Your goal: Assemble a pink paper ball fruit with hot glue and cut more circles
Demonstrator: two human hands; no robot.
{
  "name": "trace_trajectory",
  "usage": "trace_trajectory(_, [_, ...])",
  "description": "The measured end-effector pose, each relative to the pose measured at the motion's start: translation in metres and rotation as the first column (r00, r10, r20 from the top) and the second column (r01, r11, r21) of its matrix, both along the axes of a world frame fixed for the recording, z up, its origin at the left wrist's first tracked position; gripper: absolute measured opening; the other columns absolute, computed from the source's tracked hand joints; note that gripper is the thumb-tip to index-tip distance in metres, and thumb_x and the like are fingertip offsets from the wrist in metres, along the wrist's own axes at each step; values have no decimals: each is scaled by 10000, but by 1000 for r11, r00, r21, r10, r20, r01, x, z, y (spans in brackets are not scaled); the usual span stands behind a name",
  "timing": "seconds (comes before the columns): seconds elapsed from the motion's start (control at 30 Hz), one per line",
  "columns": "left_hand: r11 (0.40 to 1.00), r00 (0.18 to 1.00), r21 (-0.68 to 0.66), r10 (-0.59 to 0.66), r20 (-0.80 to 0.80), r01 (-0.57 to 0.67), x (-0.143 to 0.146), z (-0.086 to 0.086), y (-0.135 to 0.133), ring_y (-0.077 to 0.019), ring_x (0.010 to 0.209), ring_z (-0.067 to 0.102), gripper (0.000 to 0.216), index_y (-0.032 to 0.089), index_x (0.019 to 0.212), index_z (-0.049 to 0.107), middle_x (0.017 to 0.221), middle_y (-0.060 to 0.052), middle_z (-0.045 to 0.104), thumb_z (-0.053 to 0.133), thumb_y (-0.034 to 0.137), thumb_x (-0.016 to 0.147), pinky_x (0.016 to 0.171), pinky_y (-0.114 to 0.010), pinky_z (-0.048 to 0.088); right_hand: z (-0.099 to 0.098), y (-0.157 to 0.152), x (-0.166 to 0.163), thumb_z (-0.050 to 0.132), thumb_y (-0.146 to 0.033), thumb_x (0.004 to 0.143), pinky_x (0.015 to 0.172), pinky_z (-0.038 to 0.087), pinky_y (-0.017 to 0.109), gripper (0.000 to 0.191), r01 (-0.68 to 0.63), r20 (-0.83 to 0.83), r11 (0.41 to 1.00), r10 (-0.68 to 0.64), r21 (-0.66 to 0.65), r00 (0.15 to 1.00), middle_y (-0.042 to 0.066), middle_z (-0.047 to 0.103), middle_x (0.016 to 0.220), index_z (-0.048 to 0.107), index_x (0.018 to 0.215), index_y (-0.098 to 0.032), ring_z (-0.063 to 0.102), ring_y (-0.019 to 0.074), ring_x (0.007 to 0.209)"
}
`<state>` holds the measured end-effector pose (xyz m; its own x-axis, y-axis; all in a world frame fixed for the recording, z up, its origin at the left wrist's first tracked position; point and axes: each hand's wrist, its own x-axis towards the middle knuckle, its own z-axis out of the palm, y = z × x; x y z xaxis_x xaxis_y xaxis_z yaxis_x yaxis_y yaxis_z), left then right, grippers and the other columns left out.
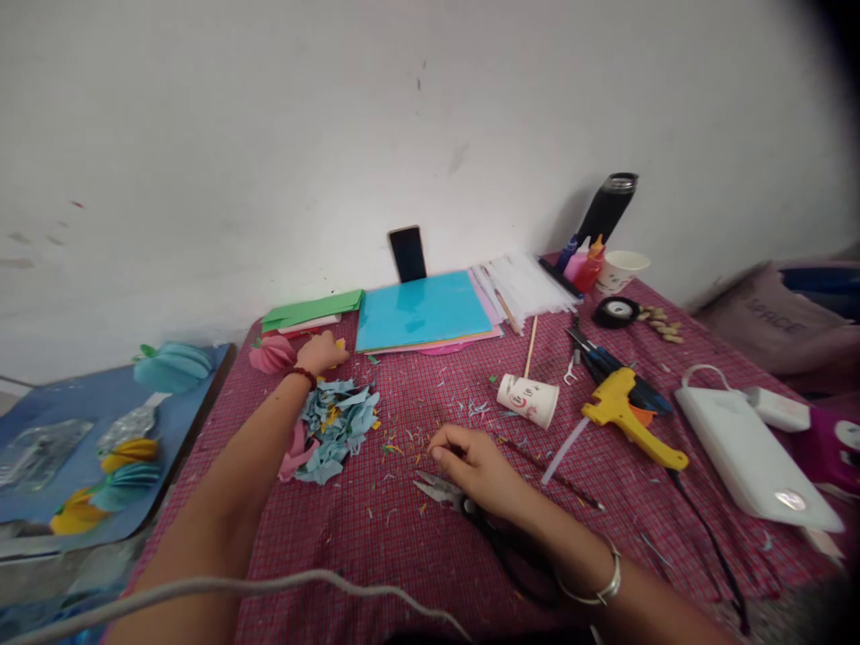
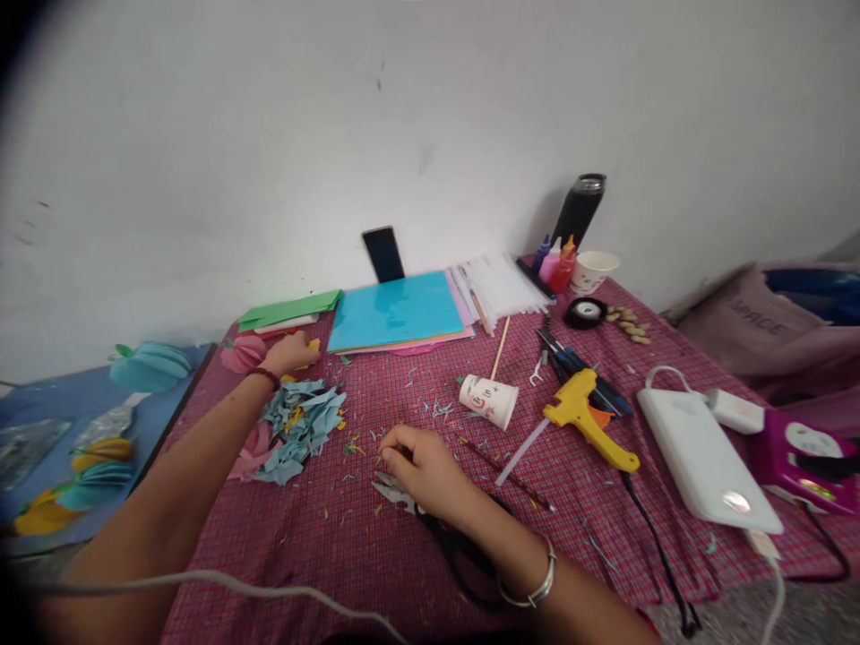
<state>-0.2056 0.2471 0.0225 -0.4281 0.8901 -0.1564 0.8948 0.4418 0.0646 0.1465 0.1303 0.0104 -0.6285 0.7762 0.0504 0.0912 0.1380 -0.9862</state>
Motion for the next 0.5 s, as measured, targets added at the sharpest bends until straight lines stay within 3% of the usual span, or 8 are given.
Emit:
trace_trajectory(0.27, [995, 979, 13, 100, 178, -103, 5, 10, -8, -244, 1042, 618, 366, 160, 1222, 570, 1226, -104, 597, 604, 343, 906, 858, -444, 537, -1, 0, -1, 503, -188, 847, 615, 383, 243, 123, 7, 1, 1000, -7, 26, 1000, -21, 565, 673, 568, 743, -188, 519, 128, 644])
trace_trajectory(0.4, [970, 931, 151, 132, 340, -192, 1, 28, -22, -247, 1023, 623, 357, 158, 1207, 581, 1210, -88, 605, 596, 356, 910, 847, -441, 543, -2, 0, -2, 506, -176, 838, 595, 372, 240, 120, 15, -10, 999, -15, 32, 1000, -29, 549, 652, 572, 738, -188, 505, 123, 620])
trace_trajectory(0.5, [901, 874, 324, 110, 473, -289, 7, 51, -38, -223, 948, 636, 307, 133, 1116, 615, 1128, -81, 635, 611, 346, 895, 776, -387, 553, -3, 3, 0, 505, -180, 843, 601, 375, 251, 124, 45, -21, 998, -44, 51, 999, -25, 544, 653, 572, 740, -189, 504, 127, 623])
